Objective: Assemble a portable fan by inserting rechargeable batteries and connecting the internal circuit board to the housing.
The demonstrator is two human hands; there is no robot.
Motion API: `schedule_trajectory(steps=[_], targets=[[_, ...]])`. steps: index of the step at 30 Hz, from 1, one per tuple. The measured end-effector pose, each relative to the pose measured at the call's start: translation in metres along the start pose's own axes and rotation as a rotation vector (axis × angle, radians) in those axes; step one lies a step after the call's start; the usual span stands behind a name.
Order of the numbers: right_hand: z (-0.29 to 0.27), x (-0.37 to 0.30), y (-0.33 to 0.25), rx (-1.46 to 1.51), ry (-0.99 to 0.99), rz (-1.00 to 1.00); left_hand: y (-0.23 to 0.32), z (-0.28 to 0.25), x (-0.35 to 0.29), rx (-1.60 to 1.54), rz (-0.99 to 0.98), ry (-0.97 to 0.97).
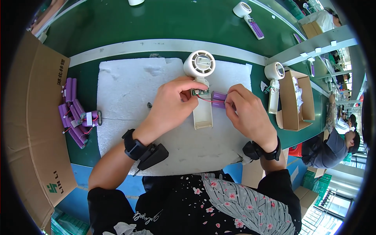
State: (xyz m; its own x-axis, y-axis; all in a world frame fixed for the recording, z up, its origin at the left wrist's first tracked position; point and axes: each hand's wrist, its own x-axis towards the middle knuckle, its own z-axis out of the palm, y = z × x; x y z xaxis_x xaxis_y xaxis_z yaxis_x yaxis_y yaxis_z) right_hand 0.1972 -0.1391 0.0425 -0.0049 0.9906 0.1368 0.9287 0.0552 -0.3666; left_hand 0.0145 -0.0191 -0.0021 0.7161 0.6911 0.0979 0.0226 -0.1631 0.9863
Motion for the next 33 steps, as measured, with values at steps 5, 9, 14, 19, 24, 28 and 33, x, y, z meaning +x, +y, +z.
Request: schedule_trajectory(steps=[5, 9, 14, 19, 24, 28, 33], targets=[[-0.001, 0.0, 0.004, -0.068, 0.02, 0.051, 0.002, 0.002, 0.004, 0.053, -0.051, -0.058], [-0.017, 0.007, 0.033, 0.233, -0.119, 0.057, -0.005, 0.0, 0.006, 0.059, -0.039, -0.033], [-0.065, -0.011, 0.06, 0.247, -0.014, 0.242, -0.005, 0.001, 0.005, 0.023, -0.024, 0.032], [-0.122, -0.051, 0.105, -0.139, 0.359, 0.77, 0.005, 0.003, 0.007, 0.116, -0.029, -0.011], [-0.066, -0.027, 0.055, 0.259, 0.184, 0.278, 0.004, 0.001, 0.004, 0.135, -0.135, -0.023], [0.005, 0.012, 0.024, 0.015, 0.085, -0.201, -0.004, -0.001, 0.006, 0.084, -0.02, 0.012], [0.003, 0.013, 0.03, 0.249, -0.197, -0.131, -0.005, 0.001, 0.007, 0.06, 0.003, 0.018]])
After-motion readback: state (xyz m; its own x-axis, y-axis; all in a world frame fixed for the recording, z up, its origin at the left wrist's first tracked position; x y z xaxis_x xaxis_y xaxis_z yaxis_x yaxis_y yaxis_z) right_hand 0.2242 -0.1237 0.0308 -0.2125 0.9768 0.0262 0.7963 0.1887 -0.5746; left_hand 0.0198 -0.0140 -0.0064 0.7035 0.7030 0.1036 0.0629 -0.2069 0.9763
